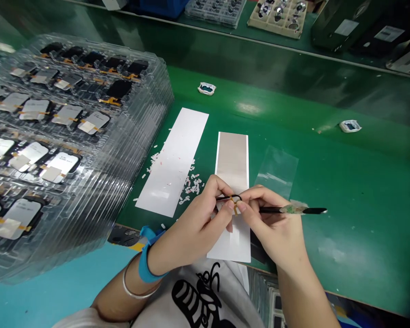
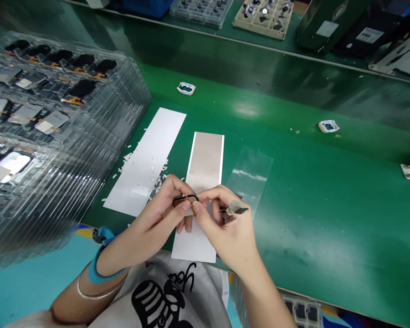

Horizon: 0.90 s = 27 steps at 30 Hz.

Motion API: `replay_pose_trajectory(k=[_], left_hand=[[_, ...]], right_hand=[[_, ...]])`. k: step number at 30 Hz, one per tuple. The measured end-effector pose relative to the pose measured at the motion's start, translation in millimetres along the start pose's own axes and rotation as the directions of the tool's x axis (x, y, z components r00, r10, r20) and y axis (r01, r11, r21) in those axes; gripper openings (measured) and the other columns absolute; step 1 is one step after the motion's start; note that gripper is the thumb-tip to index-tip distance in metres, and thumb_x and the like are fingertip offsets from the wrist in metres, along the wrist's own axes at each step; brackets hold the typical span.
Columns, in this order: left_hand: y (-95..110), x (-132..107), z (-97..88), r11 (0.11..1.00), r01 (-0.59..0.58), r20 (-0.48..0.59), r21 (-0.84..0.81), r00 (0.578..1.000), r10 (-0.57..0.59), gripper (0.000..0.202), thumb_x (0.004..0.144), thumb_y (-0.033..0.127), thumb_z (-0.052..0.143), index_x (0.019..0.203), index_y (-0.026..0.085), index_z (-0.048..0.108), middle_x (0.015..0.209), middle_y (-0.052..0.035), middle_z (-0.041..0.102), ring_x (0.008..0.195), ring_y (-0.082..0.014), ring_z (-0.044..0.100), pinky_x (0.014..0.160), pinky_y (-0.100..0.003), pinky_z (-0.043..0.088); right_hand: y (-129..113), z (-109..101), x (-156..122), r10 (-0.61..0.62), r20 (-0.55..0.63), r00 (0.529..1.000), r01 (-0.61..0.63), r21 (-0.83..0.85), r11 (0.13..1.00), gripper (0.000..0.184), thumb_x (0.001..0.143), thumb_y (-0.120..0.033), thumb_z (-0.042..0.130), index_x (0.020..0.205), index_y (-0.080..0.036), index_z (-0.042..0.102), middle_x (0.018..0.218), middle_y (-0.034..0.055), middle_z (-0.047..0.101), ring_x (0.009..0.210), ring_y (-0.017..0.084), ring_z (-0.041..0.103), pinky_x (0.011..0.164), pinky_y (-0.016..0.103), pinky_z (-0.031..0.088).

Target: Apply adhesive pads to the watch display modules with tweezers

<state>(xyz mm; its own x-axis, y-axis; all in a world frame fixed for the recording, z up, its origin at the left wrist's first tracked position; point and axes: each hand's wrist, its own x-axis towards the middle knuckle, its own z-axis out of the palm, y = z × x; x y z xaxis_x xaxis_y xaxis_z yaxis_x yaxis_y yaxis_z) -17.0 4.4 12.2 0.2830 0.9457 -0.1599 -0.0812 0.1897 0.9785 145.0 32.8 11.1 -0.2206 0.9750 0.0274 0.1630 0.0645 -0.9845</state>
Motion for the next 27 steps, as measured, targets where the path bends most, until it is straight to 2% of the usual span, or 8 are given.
replay_pose_trajectory(k=[8, 10, 12, 14, 16, 21, 23, 27], left_hand=[[4, 3, -9.2, 1.0, -0.028, 0.092, 0.011, 0.995, 0.027, 0.014, 0.106, 0.031, 0.04, 0.095, 0.022, 0.039, 0.085, -0.0008, 0.062, 0.064, -0.0103, 0.051, 0.058, -0.026, 0.04], [2, 4, -9.4, 0.995, -0.028, 0.087, -0.099, 0.996, 0.037, 0.015, 0.106, 0.031, 0.041, 0.095, 0.023, 0.035, 0.086, -0.0024, 0.067, 0.062, -0.0104, 0.051, 0.058, -0.026, 0.041], [0, 6, -8.3, 0.981, -0.043, 0.05, -0.188, 0.997, 0.053, 0.015, 0.106, 0.03, 0.04, 0.095, 0.023, 0.033, 0.09, -0.0036, 0.071, 0.062, -0.0101, 0.053, 0.061, -0.026, 0.044], [-2, 8, -6.0, 0.974, -0.062, 0.001, -0.22, 0.998, 0.064, 0.012, 0.107, 0.029, 0.039, 0.098, 0.023, 0.034, 0.093, -0.0039, 0.072, 0.065, -0.0101, 0.054, 0.066, -0.027, 0.046], [-4, 9, -2.7, 0.974, -0.075, -0.04, -0.216, 0.997, 0.068, 0.008, 0.107, 0.03, 0.037, 0.105, 0.023, 0.038, 0.095, -0.0046, 0.071, 0.067, -0.0111, 0.054, 0.069, -0.028, 0.047], [-9, 7, 5.5, 0.971, -0.074, -0.071, -0.227, 0.996, 0.059, 0.015, 0.107, 0.034, 0.036, 0.11, 0.022, 0.044, 0.088, -0.0031, 0.066, 0.07, -0.0133, 0.054, 0.068, -0.029, 0.044], [-11, 5, 7.0, 0.969, -0.052, -0.08, -0.243, 0.996, 0.034, 0.015, 0.107, 0.036, 0.036, 0.111, 0.023, 0.043, 0.084, -0.0017, 0.063, 0.069, -0.0135, 0.052, 0.068, -0.029, 0.043], [-15, 4, 7.7, 0.949, -0.049, -0.092, -0.311, 0.995, 0.022, 0.018, 0.106, 0.041, 0.038, 0.113, 0.025, 0.043, 0.084, -0.0008, 0.061, 0.068, -0.0137, 0.05, 0.067, -0.03, 0.042]], right_hand=[[1, -4, 0, 0.025, 0.064, 0.998, -0.033, 0.127, 0.991, 0.008, 0.091, -0.025, 0.065, 0.085, -0.021, 0.068, 0.067, -0.003, 0.051, 0.058, 0.011, 0.052, 0.052, 0.023, 0.041], [-1, -8, 2, -0.086, -0.088, 0.992, 0.1, 0.177, 0.979, 0.02, 0.097, -0.031, 0.058, 0.085, -0.021, 0.07, 0.079, 0.0015, 0.057, 0.076, 0.014, 0.057, 0.066, 0.026, 0.046], [-4, -11, 5, -0.209, -0.317, 0.925, 0.277, 0.187, 0.942, 0.035, 0.102, -0.04, 0.051, 0.08, -0.021, 0.071, 0.084, 0.0038, 0.057, 0.089, 0.016, 0.055, 0.078, 0.03, 0.046], [-8, -11, 6, -0.26, -0.5, 0.826, 0.386, 0.166, 0.907, 0.042, 0.102, -0.046, 0.05, 0.072, -0.022, 0.068, 0.08, 0.0034, 0.055, 0.084, 0.017, 0.053, 0.077, 0.032, 0.046], [-10, -8, 3, -0.239, -0.589, 0.772, 0.402, 0.161, 0.901, 0.042, 0.1, -0.048, 0.053, 0.069, -0.022, 0.063, 0.075, 0.0022, 0.052, 0.076, 0.017, 0.053, 0.066, 0.03, 0.046], [-2, 6, -10, -0.149, -0.502, 0.852, 0.284, 0.203, 0.937, 0.008, 0.093, -0.026, 0.066, 0.088, -0.022, 0.063, 0.088, 0.0028, 0.059, 0.086, 0.017, 0.062, 0.066, 0.028, 0.057], [2, 11, -13, -0.127, -0.469, 0.874, 0.248, 0.206, 0.947, 0.01, 0.089, -0.017, 0.069, 0.092, -0.022, 0.061, 0.088, 0.0018, 0.061, 0.086, 0.016, 0.066, 0.071, 0.03, 0.061], [6, 21, -16, -0.108, -0.56, 0.821, 0.268, 0.212, 0.94, 0.014, 0.088, -0.015, 0.071, 0.091, -0.021, 0.059, 0.085, -0.0003, 0.065, 0.082, 0.016, 0.072, 0.072, 0.032, 0.064]])
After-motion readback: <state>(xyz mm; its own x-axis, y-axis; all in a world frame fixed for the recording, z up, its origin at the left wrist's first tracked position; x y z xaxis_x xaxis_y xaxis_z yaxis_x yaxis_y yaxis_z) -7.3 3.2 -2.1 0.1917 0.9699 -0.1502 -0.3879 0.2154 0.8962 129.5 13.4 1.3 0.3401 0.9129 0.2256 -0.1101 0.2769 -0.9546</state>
